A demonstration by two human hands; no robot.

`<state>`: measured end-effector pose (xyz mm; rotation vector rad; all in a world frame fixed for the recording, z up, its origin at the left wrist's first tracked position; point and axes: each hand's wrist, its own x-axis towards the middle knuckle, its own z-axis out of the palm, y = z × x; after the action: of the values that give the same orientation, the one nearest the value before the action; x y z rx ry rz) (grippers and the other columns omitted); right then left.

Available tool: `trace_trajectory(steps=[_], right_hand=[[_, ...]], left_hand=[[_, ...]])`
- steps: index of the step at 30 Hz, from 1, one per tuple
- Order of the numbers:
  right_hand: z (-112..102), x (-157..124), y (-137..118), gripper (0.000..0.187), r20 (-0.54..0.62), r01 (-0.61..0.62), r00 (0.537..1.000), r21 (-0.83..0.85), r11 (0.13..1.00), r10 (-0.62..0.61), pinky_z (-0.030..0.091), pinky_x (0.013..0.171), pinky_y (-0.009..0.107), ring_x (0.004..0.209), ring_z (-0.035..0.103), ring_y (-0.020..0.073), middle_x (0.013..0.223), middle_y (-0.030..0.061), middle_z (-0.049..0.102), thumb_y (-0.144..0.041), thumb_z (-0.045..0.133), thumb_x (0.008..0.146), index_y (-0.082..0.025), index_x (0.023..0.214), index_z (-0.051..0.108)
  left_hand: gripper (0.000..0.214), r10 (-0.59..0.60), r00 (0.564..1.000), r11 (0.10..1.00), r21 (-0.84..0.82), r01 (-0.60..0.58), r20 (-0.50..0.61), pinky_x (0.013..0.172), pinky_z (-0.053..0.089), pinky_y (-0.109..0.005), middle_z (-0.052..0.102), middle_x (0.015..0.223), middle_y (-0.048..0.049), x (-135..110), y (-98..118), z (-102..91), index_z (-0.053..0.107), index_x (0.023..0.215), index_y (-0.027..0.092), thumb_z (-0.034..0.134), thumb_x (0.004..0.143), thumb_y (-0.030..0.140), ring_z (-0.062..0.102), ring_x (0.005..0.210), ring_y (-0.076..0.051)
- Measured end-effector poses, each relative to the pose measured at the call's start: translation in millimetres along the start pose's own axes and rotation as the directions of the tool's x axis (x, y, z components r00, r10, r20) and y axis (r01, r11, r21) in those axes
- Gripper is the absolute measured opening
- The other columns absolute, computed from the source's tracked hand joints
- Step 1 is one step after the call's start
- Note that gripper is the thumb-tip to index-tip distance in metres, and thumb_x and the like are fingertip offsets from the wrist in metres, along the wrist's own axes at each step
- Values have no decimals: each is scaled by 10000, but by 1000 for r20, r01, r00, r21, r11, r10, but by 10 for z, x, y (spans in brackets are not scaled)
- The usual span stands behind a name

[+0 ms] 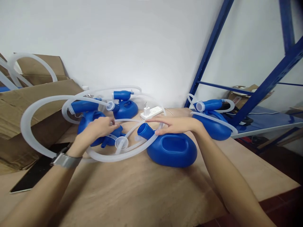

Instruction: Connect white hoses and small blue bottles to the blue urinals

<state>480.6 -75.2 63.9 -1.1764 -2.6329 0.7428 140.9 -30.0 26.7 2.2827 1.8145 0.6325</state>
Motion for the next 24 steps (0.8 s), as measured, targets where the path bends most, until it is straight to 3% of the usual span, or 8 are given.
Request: trace_trajectory(steps=[3,5,10,14,16,19,22,24], right_hand=[[70,43,5,831,66,-62,996,-2,998,62,402,1226,488,1530,424,356,1687,80,426,-714,631,919,-278,1609,478],[73,38,35,822,54,-54,997,18,998,53,422,1210,479,1513,451,351,1672,76,452,-697,650,916,-287,1608,479],[12,-13,60,751,10,-23,1000,24,999,23,459,1165,472,1427,549,334,1579,84,571,-639,676,923,-283,1569,536],[-1,-28,-11,737,-75,-35,997,-5,999,35,472,1148,479,1383,586,337,1544,74,606,-660,653,929,-304,1565,539],[18,-16,-61,747,-167,-14,986,-22,1000,11,480,1140,481,1372,594,334,1538,75,609,-660,641,939,-313,1586,506],[81,48,-114,729,-317,34,948,10,999,-29,515,1100,489,1330,619,317,1485,96,641,-621,633,961,-305,1599,477],[164,150,-131,724,-410,95,912,161,982,-21,519,1102,517,1335,614,303,1474,118,635,-578,650,965,-296,1603,456],[216,210,-147,787,-425,137,905,281,950,-5,492,1138,539,1403,560,307,1524,137,585,-569,678,950,-288,1630,398]], left_hand=[[552,-131,977,942,329,70,166,732,532,-439,780,903,-188,-68,173,157,731,775,200,552,834,719,736,881,-414],[576,-155,968,904,424,58,197,768,534,-460,786,1026,-202,-98,245,210,751,862,201,500,871,718,734,966,-433],[446,-132,968,884,468,16,216,742,534,-446,774,1147,-194,-101,245,273,764,1037,221,573,856,581,727,1026,-436],[458,-134,966,908,419,31,219,745,541,-467,778,1092,-202,-69,209,221,750,963,206,609,817,617,727,1018,-456],[510,-118,983,932,359,60,142,737,545,-468,784,1023,-199,-58,207,137,743,951,210,598,819,681,734,990,-458],[594,-66,991,971,220,91,-120,773,558,-479,791,1018,-176,-61,241,-7,737,1099,217,582,841,730,734,998,-453],[645,-3,937,999,-39,-11,-348,898,569,-471,789,1143,-138,-105,341,-72,683,1300,215,641,859,683,734,1056,-393],[683,24,910,962,-239,-134,-413,953,575,-433,772,1230,-113,-164,447,-54,641,1380,216,713,845,634,733,1088,-338]])
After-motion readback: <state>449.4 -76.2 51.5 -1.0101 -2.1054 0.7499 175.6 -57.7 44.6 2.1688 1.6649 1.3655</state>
